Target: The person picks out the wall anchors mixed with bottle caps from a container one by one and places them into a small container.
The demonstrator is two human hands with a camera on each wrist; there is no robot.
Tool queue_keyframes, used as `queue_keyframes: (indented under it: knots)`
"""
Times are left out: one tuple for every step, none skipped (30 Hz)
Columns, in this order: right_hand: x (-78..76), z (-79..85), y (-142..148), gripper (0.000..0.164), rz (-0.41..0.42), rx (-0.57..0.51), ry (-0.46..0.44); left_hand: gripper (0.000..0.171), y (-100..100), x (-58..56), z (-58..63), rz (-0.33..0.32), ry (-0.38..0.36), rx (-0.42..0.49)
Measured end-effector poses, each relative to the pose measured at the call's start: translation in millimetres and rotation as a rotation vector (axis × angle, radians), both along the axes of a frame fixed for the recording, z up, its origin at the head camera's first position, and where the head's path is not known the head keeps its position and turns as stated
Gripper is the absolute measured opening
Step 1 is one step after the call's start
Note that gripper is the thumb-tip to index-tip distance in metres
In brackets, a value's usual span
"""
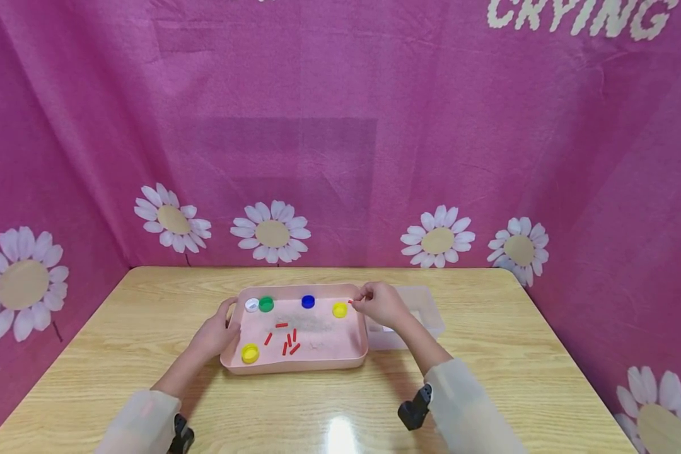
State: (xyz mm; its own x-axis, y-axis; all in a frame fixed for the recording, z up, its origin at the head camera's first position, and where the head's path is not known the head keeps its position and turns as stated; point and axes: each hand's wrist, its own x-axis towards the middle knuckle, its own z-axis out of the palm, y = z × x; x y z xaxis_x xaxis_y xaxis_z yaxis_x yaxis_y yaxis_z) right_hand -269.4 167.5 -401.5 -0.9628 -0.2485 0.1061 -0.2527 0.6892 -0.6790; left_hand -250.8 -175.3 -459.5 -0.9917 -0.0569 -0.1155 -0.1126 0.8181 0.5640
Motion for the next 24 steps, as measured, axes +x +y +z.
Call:
queue_keyframes:
  knots:
    - [0.0,0.1,2,0.011,-0.006,-0.007,-0.006,0.059,0,0.1,0.3,-0.001,-0.001,-0.002]
    - [-0.2,0.1,4,0.011,-0.007,-0.014,-0.011,0.059,0,0.2,0.7,0.002,-0.003,0.001]
    - [-0.1,0.3,6,0.011,-0.013,-0.021,-0.019,0.059,0,0.3,0.9,0.001,-0.002,0.000]
    - [-0.2,0.4,8,0.011,-0.014,-0.024,-0.019,0.059,0,0.3,1.0,0.000,-0.001,-0.001]
    - [-0.4,0.5,11,0.011,-0.016,-0.029,-0.021,0.059,0,0.3,1.1,0.000,0.000,-0.002]
    - [-0.5,0.6,13,0.011,-0.020,-0.035,-0.028,0.059,0,0.4,1.3,0.000,0.002,-0.001]
    - [-0.5,0.6,15,0.011,-0.026,-0.039,-0.032,0.059,0,0.5,1.6,0.000,0.003,0.000]
    - [-0.4,0.8,17,0.011,-0.031,-0.040,-0.035,0.059,0,0.6,1.7,-0.002,0.006,-0.001]
    - [-0.3,0.7,19,0.011,-0.029,-0.036,-0.033,0.059,0,0.7,1.8,-0.001,0.006,0.000]
    - [-0.1,0.6,21,0.012,-0.030,-0.036,-0.037,0.059,0,0.7,1.9,-0.001,0.004,0.001]
    - [0.2,0.5,22,0.011,-0.033,-0.037,-0.043,0.059,0,0.9,2.1,0.001,0.002,0.000]
    - [0.7,0.2,24,0.011,-0.035,-0.040,-0.046,0.059,0,0.7,2.1,0.002,0.001,0.000]
    - [1.0,-0.2,25,0.011,-0.038,-0.035,-0.045,0.059,0,0.5,1.9,0.002,0.000,-0.002]
    - [1.2,-0.7,27,0.012,-0.039,-0.032,-0.045,0.059,0,0.4,1.9,0.002,-0.001,-0.003]
    - [1.7,-1.3,29,0.013,-0.039,-0.030,-0.044,0.059,0,0.4,1.9,0.004,-0.005,-0.002]
    - [2.2,-1.8,30,0.013,-0.047,-0.028,-0.048,0.059,0,0.2,1.8,0.003,-0.006,-0.004]
    - [2.4,-2.6,32,0.013,-0.052,-0.023,-0.046,0.059,0,0.1,1.5,0.003,-0.008,-0.004]
    - [2.7,-3.3,34,0.014,-0.056,-0.020,-0.047,0.059,0,0.1,1.3,0.001,-0.008,-0.003]
    - [3.0,-4.0,36,0.014,-0.060,-0.016,-0.049,0.059,-1,0.0,0.9,0.000,-0.008,-0.004]
    - [3.5,-4.6,38,0.015,-0.062,-0.015,-0.050,0.059,-1,0.4,0.9,-0.002,-0.008,-0.003]
    - [4.0,-5.1,40,0.015,-0.063,-0.014,-0.049,0.059,-1,0.7,0.9,-0.002,-0.008,-0.001]
    - [4.4,-5.7,42,0.015,-0.066,-0.014,-0.051,0.059,-1,0.6,0.8,-0.003,-0.008,0.000]
    - [4.7,-6.3,44,0.015,-0.070,-0.015,-0.054,0.059,0,0.5,0.7,-0.003,-0.007,0.000]
    - [5.0,-7.2,46,0.015,-0.074,-0.018,-0.060,0.059,0,0.6,0.8,-0.005,-0.003,-0.001]
